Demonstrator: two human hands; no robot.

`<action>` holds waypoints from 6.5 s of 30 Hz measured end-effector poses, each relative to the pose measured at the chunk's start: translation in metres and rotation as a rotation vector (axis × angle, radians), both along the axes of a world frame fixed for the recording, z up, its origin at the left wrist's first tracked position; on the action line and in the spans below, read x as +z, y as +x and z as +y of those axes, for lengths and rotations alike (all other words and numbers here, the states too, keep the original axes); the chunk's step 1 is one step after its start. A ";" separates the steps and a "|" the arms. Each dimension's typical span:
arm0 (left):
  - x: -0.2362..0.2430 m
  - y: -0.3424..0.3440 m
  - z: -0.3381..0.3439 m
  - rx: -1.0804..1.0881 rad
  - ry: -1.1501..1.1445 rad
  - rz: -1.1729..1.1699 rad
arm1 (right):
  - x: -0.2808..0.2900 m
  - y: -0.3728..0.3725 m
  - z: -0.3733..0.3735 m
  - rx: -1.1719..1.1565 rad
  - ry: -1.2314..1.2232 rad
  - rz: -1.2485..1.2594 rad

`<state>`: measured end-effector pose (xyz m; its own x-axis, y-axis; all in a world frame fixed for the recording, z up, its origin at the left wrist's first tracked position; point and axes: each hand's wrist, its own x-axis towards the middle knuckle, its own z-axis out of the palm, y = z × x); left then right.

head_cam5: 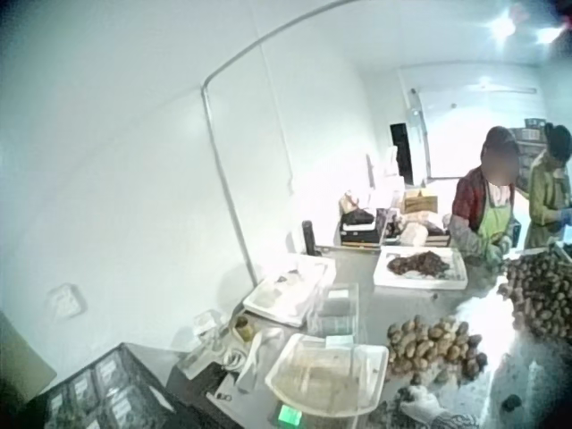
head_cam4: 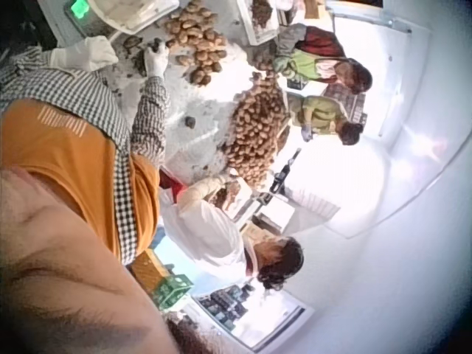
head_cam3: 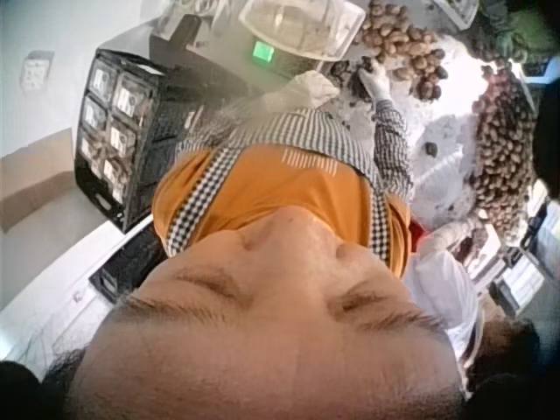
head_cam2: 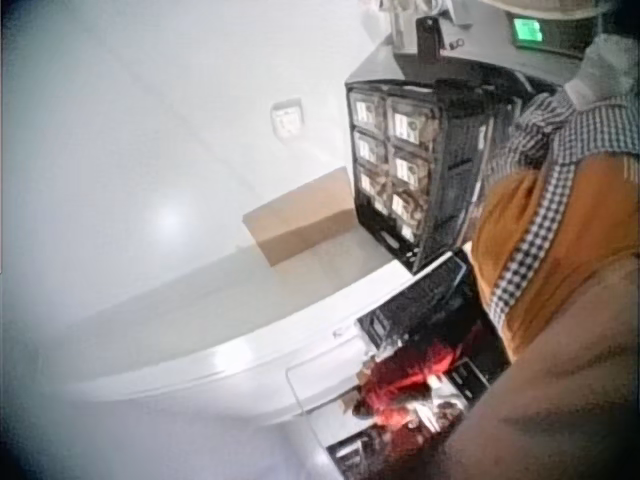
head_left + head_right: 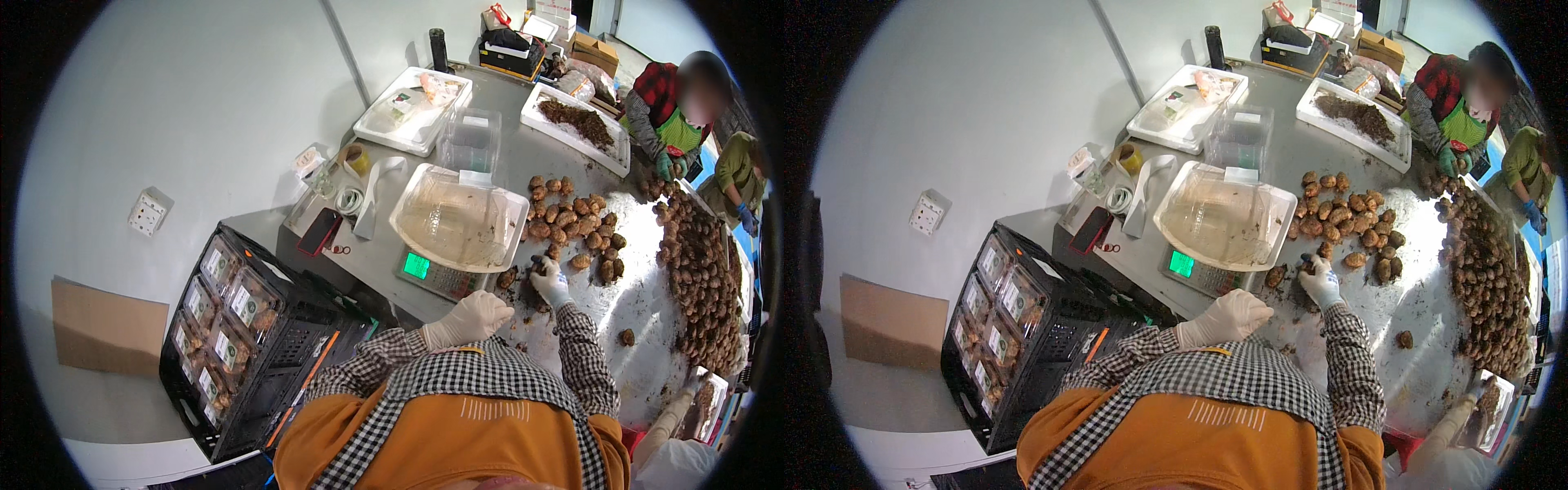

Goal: The person uses a small knife to peel the outer skin off brown nuts. They place the peeled nuts into a plastic container on a digital scale, then transfer the container to a nearby crate. The person repeats this process with additional nuts from a large pile on the table.

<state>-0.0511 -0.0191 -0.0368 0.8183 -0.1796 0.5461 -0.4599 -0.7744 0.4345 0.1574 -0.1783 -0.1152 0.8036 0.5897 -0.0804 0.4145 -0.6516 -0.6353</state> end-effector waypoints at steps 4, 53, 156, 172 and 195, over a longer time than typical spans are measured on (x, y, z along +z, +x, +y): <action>-0.008 0.000 -0.002 0.076 -0.034 0.087 | -0.036 0.007 -0.011 -0.229 0.661 0.477; 0.067 0.020 0.017 0.089 -0.525 0.067 | 0.111 -0.116 0.013 0.123 0.826 0.922; 0.046 0.046 0.023 -0.581 -1.688 0.798 | 0.116 -0.102 0.021 -0.278 1.532 0.841; 0.049 0.037 0.032 0.018 -1.141 0.487 | 0.106 -0.105 0.015 0.215 1.243 0.870; 0.008 0.076 0.099 0.616 -0.531 -0.009 | 0.017 -0.060 0.003 -0.539 0.857 0.535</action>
<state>0.0245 0.0799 -0.0289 0.6808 0.5865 0.4388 -0.0240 -0.5809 0.8136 0.0975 -0.1752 -0.0979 0.9523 0.2044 -0.2265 -0.2451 0.0700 -0.9670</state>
